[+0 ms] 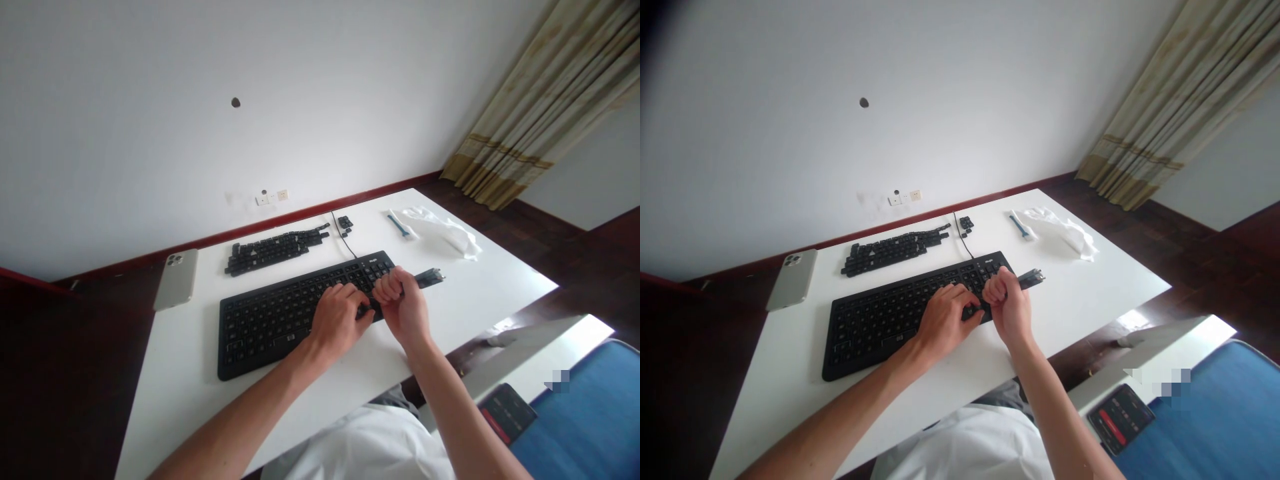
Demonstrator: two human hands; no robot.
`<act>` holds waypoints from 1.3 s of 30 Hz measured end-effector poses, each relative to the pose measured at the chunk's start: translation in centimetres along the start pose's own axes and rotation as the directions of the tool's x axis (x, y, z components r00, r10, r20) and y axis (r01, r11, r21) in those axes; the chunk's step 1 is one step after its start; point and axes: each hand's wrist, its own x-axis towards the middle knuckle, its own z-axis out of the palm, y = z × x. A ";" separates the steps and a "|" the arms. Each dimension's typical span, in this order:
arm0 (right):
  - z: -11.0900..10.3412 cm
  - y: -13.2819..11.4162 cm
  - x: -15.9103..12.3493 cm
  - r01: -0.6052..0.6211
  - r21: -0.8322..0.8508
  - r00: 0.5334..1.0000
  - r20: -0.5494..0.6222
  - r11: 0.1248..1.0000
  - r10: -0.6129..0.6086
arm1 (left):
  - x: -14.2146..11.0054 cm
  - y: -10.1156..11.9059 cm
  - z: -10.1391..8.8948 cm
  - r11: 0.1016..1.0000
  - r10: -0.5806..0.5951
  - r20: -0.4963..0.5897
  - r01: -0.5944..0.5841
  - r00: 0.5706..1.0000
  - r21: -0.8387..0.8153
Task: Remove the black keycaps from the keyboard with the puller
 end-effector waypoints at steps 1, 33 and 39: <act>0.0 0.0 0.0 0.002 -0.016 1.000 0.004 1.000 -0.002 | 0.0 0.0 0.0 1.000 0.000 -0.002 0.000 1.000 -0.002; -1.8 0.8 -2.9 0.448 -0.607 0.882 0.420 0.657 -0.213 | -0.4 0.1 0.9 0.947 0.114 0.112 -0.141 0.987 0.287; -2.3 1.5 -3.0 0.502 -0.563 0.854 0.443 0.656 -0.273 | -0.2 -0.1 0.9 0.931 0.141 0.147 -0.182 0.979 0.316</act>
